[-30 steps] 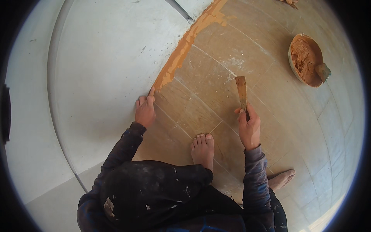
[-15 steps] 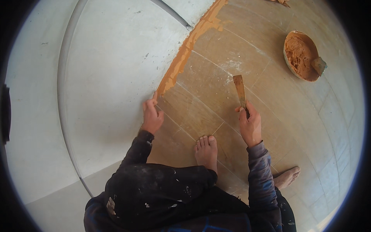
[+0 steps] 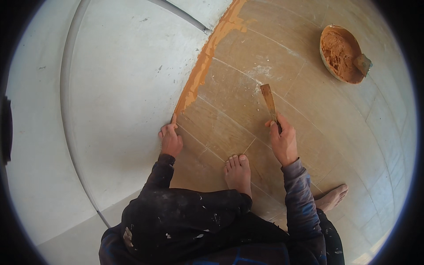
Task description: The person applies grout to the edge of a tiled floor using a putty knife and subsequently wipes away the excess grout with a blue cloth.
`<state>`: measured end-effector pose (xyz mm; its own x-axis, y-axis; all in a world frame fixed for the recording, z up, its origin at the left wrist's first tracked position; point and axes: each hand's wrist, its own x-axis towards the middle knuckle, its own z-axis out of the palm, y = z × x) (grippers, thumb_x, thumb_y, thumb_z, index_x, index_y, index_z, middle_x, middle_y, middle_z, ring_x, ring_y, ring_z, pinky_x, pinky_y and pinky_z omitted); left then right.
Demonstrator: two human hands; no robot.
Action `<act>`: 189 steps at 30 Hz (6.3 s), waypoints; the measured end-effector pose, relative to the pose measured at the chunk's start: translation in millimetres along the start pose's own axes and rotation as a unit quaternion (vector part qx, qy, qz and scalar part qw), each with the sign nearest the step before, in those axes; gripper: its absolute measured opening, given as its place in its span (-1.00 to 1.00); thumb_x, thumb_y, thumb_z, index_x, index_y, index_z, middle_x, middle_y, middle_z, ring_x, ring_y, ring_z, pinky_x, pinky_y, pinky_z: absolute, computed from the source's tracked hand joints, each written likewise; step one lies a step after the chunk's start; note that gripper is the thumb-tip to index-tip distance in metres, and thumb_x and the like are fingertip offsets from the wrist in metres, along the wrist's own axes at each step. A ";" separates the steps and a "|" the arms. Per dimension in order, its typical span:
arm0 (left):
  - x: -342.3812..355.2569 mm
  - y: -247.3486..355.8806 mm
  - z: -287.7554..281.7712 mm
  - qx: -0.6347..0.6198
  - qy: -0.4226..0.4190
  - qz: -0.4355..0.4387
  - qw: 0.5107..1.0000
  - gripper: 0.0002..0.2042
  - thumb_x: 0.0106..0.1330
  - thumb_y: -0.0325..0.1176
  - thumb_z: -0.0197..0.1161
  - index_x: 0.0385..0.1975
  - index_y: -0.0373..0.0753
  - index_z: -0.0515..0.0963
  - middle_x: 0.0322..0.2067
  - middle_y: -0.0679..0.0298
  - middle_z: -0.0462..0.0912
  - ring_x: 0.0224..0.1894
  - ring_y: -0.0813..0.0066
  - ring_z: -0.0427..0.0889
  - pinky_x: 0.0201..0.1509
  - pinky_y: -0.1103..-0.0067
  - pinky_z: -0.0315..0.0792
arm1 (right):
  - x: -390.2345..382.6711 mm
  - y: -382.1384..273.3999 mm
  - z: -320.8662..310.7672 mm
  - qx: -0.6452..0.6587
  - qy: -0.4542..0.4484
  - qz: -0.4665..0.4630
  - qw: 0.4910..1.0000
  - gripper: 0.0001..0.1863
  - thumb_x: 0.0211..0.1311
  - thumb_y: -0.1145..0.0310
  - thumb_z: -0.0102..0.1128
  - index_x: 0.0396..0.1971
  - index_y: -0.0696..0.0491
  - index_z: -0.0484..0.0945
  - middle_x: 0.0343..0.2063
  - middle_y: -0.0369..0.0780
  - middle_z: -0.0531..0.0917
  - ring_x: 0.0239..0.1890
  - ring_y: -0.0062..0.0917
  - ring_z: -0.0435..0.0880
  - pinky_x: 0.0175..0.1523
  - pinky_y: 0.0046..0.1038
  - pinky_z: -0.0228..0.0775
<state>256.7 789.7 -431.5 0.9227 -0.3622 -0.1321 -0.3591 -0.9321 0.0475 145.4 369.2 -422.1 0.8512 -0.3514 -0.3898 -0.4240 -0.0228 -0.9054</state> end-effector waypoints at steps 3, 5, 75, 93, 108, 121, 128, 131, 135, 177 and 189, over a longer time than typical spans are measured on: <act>-28.7 -10.3 -8.7 0.062 -0.044 -0.023 0.997 -0.51 0.12 -0.61 0.17 0.11 -0.25 0.30 0.26 0.18 0.53 0.23 0.06 0.39 0.24 0.11 0.14 | -0.6 1.4 -0.8 -0.014 0.000 -0.014 1.000 -0.76 0.41 0.47 0.02 -0.07 0.17 0.63 -0.58 -0.25 0.47 -0.54 -0.62 0.41 -0.38 -0.44 0.30; -31.3 -3.7 -15.3 0.095 -0.083 -0.048 0.991 -0.53 0.10 -0.61 0.19 0.06 -0.26 0.31 0.34 0.15 0.48 0.24 0.04 0.36 0.24 0.11 0.12 | -2.4 -6.3 0.7 -0.003 0.006 -0.011 1.000 -0.79 0.41 0.46 0.03 -0.12 0.18 0.63 -0.59 -0.24 0.46 -0.54 -0.61 0.41 -0.38 -0.44 0.29; -3.9 116.7 3.7 -0.139 0.045 -0.180 0.973 -0.35 0.20 -0.36 0.23 0.36 -0.26 0.31 0.38 0.01 0.44 0.44 -0.04 0.32 0.42 0.09 0.22 | -59.9 -221.2 -301.9 -0.543 -0.270 0.097 0.789 -0.33 0.27 0.39 0.38 0.39 0.07 0.42 0.04 0.04 0.70 -0.08 -0.20 0.72 0.07 -0.24 0.56; -1.6 58.1 20.6 0.099 -0.010 -0.236 0.967 -0.34 0.29 -0.23 0.26 0.41 -0.16 0.28 0.16 0.06 0.65 0.39 -0.02 0.40 0.41 0.05 0.23 | -149.5 -246.4 -351.0 -0.361 -0.129 -0.112 0.917 -0.27 0.11 0.51 0.36 0.36 0.20 0.41 -0.13 0.03 0.70 -0.16 -0.12 0.66 0.03 -0.21 0.51; 83.2 225.3 -146.6 0.076 -0.071 -0.001 0.995 -0.63 0.20 -0.40 0.27 0.04 -0.21 0.48 -0.05 0.09 0.64 0.14 -0.03 0.49 0.24 0.16 0.35 | -117.2 -195.4 -433.1 -0.251 -0.239 -0.220 0.912 -0.31 0.17 0.39 0.42 0.32 0.21 0.43 -0.22 -0.02 0.71 -0.21 -0.11 0.69 -0.05 -0.20 0.57; 457.5 309.2 -13.9 0.167 0.081 0.145 0.972 -0.70 0.22 -0.47 0.25 -0.05 -0.15 0.42 0.13 0.17 0.59 0.16 0.12 0.47 0.15 0.26 0.29 | -132.2 -217.8 -382.5 -0.257 -0.055 0.200 0.944 -0.39 0.45 0.54 0.12 0.48 0.06 0.34 -0.06 -0.05 0.70 -0.22 -0.35 0.64 -0.09 -0.32 0.56; 456.1 280.0 -23.4 0.200 0.107 0.211 0.951 -0.82 0.36 -0.41 0.13 -0.06 -0.13 0.45 0.44 0.27 0.42 0.08 0.24 0.51 0.10 0.31 0.29 | -121.2 -238.7 -350.6 -0.285 0.003 0.267 0.921 -0.39 0.47 0.51 0.11 0.50 -0.02 0.33 -0.02 -0.08 0.69 -0.20 -0.41 0.65 -0.17 -0.40 0.57; 440.9 265.6 -23.2 0.243 0.087 0.209 0.943 -0.81 0.37 -0.36 0.13 -0.05 -0.11 0.48 0.49 0.30 0.37 0.07 0.29 0.51 0.08 0.35 0.30 | -121.1 -237.4 -345.8 -0.280 0.014 0.265 0.923 -0.39 0.48 0.49 0.11 0.51 -0.05 0.33 -0.02 -0.09 0.69 -0.20 -0.43 0.64 -0.19 -0.40 0.57; 425.6 254.2 -27.3 0.294 0.077 0.206 0.930 -0.81 0.37 -0.33 0.15 -0.06 -0.08 0.51 0.52 0.35 0.33 0.04 0.36 0.50 0.06 0.39 0.30 | -119.7 -242.7 -342.8 -0.274 0.005 0.276 0.921 -0.39 0.50 0.46 0.10 0.52 -0.06 0.31 0.00 -0.11 0.69 -0.19 -0.45 0.64 -0.19 -0.41 0.57; 339.1 212.0 -41.3 0.206 -0.005 0.183 0.961 -0.75 0.26 -0.50 0.17 -0.06 -0.21 0.42 0.44 0.08 0.38 0.16 0.12 0.47 0.16 0.27 0.30 | -191.6 -240.3 -365.4 -0.210 0.066 0.279 0.935 -0.40 0.55 0.29 0.10 0.53 -0.03 0.29 0.04 -0.14 0.69 -0.14 -0.49 0.62 -0.14 -0.44 0.54; 373.9 212.9 -18.6 0.246 0.004 0.205 0.947 -0.56 0.28 -0.48 0.16 0.18 -0.31 0.35 0.50 0.06 0.28 0.22 0.16 0.43 0.20 0.28 0.28 | -176.9 -245.5 -357.5 -0.218 0.070 0.305 0.924 -0.40 0.57 0.23 0.11 0.53 -0.03 0.29 0.04 -0.16 0.69 -0.12 -0.48 0.61 -0.08 -0.43 0.55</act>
<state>527.8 455.7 -452.4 0.6913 -0.6959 -0.1944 -0.7080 -0.5986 -0.3748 -11.6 102.4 -70.7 0.3771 -0.5407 -0.7520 -0.9222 -0.1443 -0.3588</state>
